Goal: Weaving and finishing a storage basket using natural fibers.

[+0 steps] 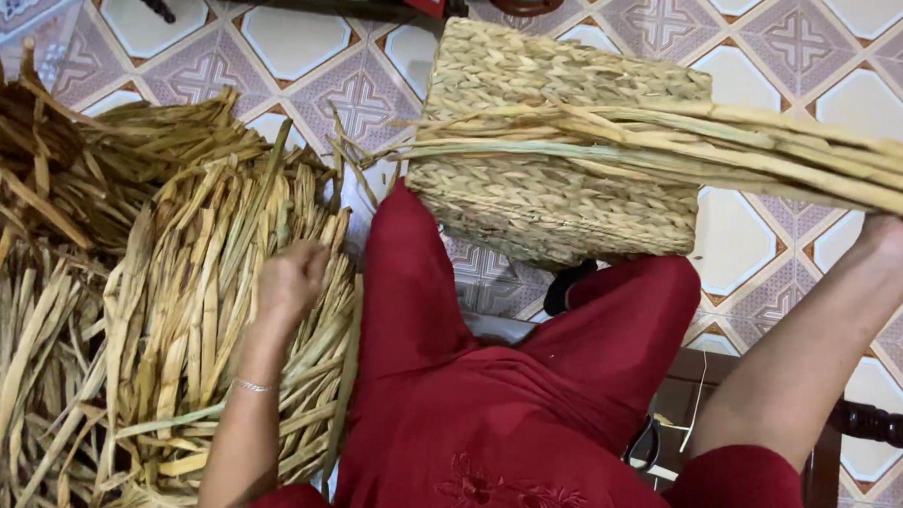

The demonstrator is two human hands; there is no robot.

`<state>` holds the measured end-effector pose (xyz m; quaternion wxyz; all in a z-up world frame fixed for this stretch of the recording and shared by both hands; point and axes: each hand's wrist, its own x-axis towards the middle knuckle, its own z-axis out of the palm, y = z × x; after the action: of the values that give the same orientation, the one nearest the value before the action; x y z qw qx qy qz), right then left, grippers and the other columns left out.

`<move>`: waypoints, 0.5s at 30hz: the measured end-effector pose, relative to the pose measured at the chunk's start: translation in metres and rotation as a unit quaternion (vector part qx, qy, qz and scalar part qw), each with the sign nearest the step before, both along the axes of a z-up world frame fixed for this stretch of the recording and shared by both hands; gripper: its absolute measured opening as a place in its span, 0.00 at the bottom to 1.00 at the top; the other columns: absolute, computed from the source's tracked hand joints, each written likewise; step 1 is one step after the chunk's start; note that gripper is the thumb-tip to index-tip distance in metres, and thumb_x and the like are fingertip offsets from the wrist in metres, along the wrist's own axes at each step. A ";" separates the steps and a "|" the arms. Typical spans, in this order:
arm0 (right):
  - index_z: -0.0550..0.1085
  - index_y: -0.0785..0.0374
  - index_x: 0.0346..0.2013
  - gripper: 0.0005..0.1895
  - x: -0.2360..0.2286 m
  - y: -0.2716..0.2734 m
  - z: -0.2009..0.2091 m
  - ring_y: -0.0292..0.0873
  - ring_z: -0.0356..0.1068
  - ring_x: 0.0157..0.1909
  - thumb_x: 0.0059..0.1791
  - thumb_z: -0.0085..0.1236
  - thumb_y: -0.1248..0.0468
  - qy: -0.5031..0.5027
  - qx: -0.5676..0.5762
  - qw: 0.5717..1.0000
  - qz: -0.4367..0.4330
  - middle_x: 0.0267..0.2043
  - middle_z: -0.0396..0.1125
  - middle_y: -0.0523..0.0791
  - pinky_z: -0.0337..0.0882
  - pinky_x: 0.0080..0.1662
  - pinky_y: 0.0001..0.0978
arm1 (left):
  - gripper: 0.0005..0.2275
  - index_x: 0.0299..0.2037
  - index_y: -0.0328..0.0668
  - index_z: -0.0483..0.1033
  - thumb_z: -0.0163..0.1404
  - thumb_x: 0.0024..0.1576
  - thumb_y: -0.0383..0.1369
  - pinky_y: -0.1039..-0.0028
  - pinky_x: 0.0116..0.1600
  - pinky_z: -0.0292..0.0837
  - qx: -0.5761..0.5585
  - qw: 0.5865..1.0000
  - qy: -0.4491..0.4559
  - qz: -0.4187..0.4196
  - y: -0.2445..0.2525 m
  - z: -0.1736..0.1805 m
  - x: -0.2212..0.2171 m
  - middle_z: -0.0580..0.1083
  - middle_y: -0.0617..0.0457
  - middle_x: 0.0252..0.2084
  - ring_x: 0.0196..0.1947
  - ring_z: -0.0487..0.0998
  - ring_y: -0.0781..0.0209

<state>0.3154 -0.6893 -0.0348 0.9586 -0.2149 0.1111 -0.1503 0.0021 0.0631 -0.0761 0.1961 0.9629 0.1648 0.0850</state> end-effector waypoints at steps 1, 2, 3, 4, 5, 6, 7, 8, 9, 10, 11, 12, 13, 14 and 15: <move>0.70 0.81 0.55 0.21 -0.003 -0.009 -0.021 0.73 0.74 0.58 0.57 0.45 0.62 0.011 0.009 1.000 -0.008 0.55 0.70 0.69 0.71 0.59 0.72 | 0.07 0.44 0.45 0.81 0.51 0.62 0.34 0.63 0.38 0.81 -0.098 0.995 0.007 -0.024 -0.014 0.005 0.002 0.81 0.47 0.42 0.34 0.83 0.51; 0.70 0.82 0.56 0.22 0.023 -0.009 -0.031 0.74 0.74 0.59 0.57 0.44 0.62 0.022 0.017 0.999 -0.017 0.56 0.70 0.70 0.70 0.60 0.73 | 0.08 0.46 0.47 0.81 0.49 0.62 0.34 0.68 0.38 0.84 -0.195 0.980 0.013 -0.048 -0.027 0.009 0.004 0.81 0.52 0.45 0.34 0.84 0.58; 0.70 0.82 0.56 0.22 0.026 -0.026 -0.050 0.74 0.74 0.59 0.57 0.44 0.62 0.023 0.016 0.999 -0.015 0.56 0.70 0.70 0.70 0.60 0.73 | 0.08 0.46 0.47 0.81 0.49 0.62 0.34 0.68 0.38 0.84 -0.196 0.979 0.014 -0.046 -0.048 0.011 0.010 0.81 0.52 0.45 0.34 0.84 0.58; 0.69 0.80 0.56 0.21 0.028 -0.043 -0.069 0.73 0.74 0.61 0.57 0.47 0.62 0.005 -0.003 1.000 -0.005 0.58 0.70 0.69 0.69 0.61 0.72 | 0.08 0.46 0.46 0.81 0.51 0.62 0.34 0.69 0.43 0.83 -0.256 0.962 0.015 -0.100 -0.069 0.013 0.016 0.82 0.52 0.45 0.38 0.84 0.61; 0.69 0.77 0.57 0.21 0.031 -0.059 -0.088 0.72 0.73 0.63 0.57 0.49 0.61 -0.015 -0.021 1.000 0.005 0.60 0.69 0.68 0.67 0.61 0.70 | 0.07 0.46 0.45 0.82 0.54 0.62 0.34 0.70 0.48 0.81 -0.312 0.938 0.013 -0.154 -0.089 0.016 0.022 0.82 0.52 0.44 0.42 0.83 0.63; 0.69 0.77 0.57 0.21 0.024 -0.049 -0.082 0.72 0.73 0.63 0.57 0.49 0.61 -0.015 -0.020 1.000 0.007 0.60 0.69 0.68 0.67 0.61 0.70 | 0.07 0.46 0.45 0.82 0.54 0.62 0.34 0.70 0.48 0.81 -0.311 0.938 0.012 -0.152 -0.113 0.003 0.030 0.82 0.52 0.44 0.42 0.83 0.63; 0.69 0.75 0.57 0.21 0.017 -0.040 -0.075 0.71 0.72 0.63 0.56 0.51 0.60 -0.012 -0.019 1.000 0.007 0.60 0.70 0.67 0.67 0.62 0.70 | 0.11 0.50 0.42 0.81 0.56 0.60 0.35 0.70 0.49 0.80 -0.402 0.892 0.038 -0.205 -0.137 -0.010 0.041 0.82 0.51 0.45 0.44 0.83 0.62; 0.69 0.72 0.58 0.22 0.010 -0.032 -0.067 0.70 0.71 0.62 0.54 0.54 0.59 -0.008 -0.017 1.000 0.007 0.60 0.70 0.66 0.67 0.62 0.71 | 0.15 0.53 0.39 0.79 0.57 0.59 0.36 0.71 0.51 0.79 -0.487 0.833 0.063 -0.255 -0.161 -0.022 0.051 0.82 0.50 0.46 0.46 0.82 0.61; 0.69 0.72 0.58 0.22 0.004 -0.023 -0.061 0.70 0.71 0.62 0.54 0.54 0.59 -0.011 -0.018 1.000 0.004 0.60 0.70 0.66 0.67 0.62 0.71 | 0.15 0.53 0.39 0.79 0.57 0.59 0.36 0.71 0.51 0.79 -0.486 0.832 0.062 -0.259 -0.182 -0.027 0.068 0.82 0.50 0.46 0.46 0.82 0.61; 0.69 0.71 0.59 0.25 -0.002 -0.014 -0.055 0.70 0.71 0.61 0.53 0.57 0.58 -0.010 -0.016 1.000 -0.001 0.61 0.71 0.65 0.68 0.61 0.70 | 0.23 0.62 0.41 0.69 0.58 0.58 0.38 0.68 0.56 0.77 -0.585 0.748 0.130 -0.285 -0.204 -0.031 0.084 0.77 0.47 0.53 0.52 0.79 0.57; 0.69 0.70 0.60 0.27 -0.011 -0.007 -0.049 0.69 0.71 0.60 0.52 0.60 0.56 -0.006 -0.015 1.000 -0.009 0.61 0.72 0.65 0.69 0.61 0.69 | 0.33 0.70 0.43 0.58 0.59 0.56 0.40 0.65 0.61 0.75 -0.671 0.646 0.200 -0.304 -0.227 -0.036 0.099 0.73 0.44 0.60 0.58 0.76 0.54; 0.69 0.70 0.60 0.27 -0.023 0.005 -0.036 0.69 0.71 0.60 0.52 0.60 0.56 -0.007 -0.016 1.000 -0.014 0.61 0.72 0.65 0.69 0.61 0.69 | 0.33 0.70 0.43 0.58 0.59 0.56 0.40 0.65 0.61 0.75 -0.670 0.644 0.202 -0.309 -0.243 -0.042 0.118 0.73 0.44 0.60 0.58 0.76 0.54; 0.69 0.69 0.60 0.28 -0.034 0.017 -0.023 0.67 0.72 0.59 0.51 0.62 0.56 -0.013 -0.011 1.000 -0.023 0.60 0.72 0.63 0.70 0.60 0.68 | 0.39 0.71 0.49 0.52 0.64 0.51 0.40 0.56 0.64 0.68 -0.754 0.549 0.180 -0.313 -0.259 -0.049 0.137 0.67 0.44 0.65 0.63 0.70 0.51; 0.70 0.69 0.60 0.28 -0.044 0.030 -0.010 0.65 0.73 0.58 0.50 0.64 0.56 -0.018 -0.007 0.999 -0.032 0.58 0.72 0.60 0.71 0.60 0.66 | 0.46 0.72 0.54 0.46 0.68 0.46 0.40 0.47 0.68 0.62 -0.825 0.445 0.156 -0.310 -0.276 -0.056 0.157 0.60 0.44 0.71 0.69 0.65 0.48; 0.70 0.69 0.60 0.28 -0.042 0.015 -0.020 0.65 0.73 0.58 0.50 0.64 0.56 -0.020 -0.007 0.999 -0.036 0.58 0.72 0.60 0.71 0.60 0.66 | 0.46 0.72 0.54 0.46 0.68 0.46 0.40 0.47 0.68 0.62 -0.824 0.444 0.158 -0.314 -0.283 -0.071 0.177 0.60 0.44 0.71 0.69 0.65 0.48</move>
<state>0.2731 -0.6746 -0.0552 0.9530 -0.2147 0.0985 -0.1895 0.1789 -0.2198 -0.1470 0.8813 0.3309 -0.1278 -0.3122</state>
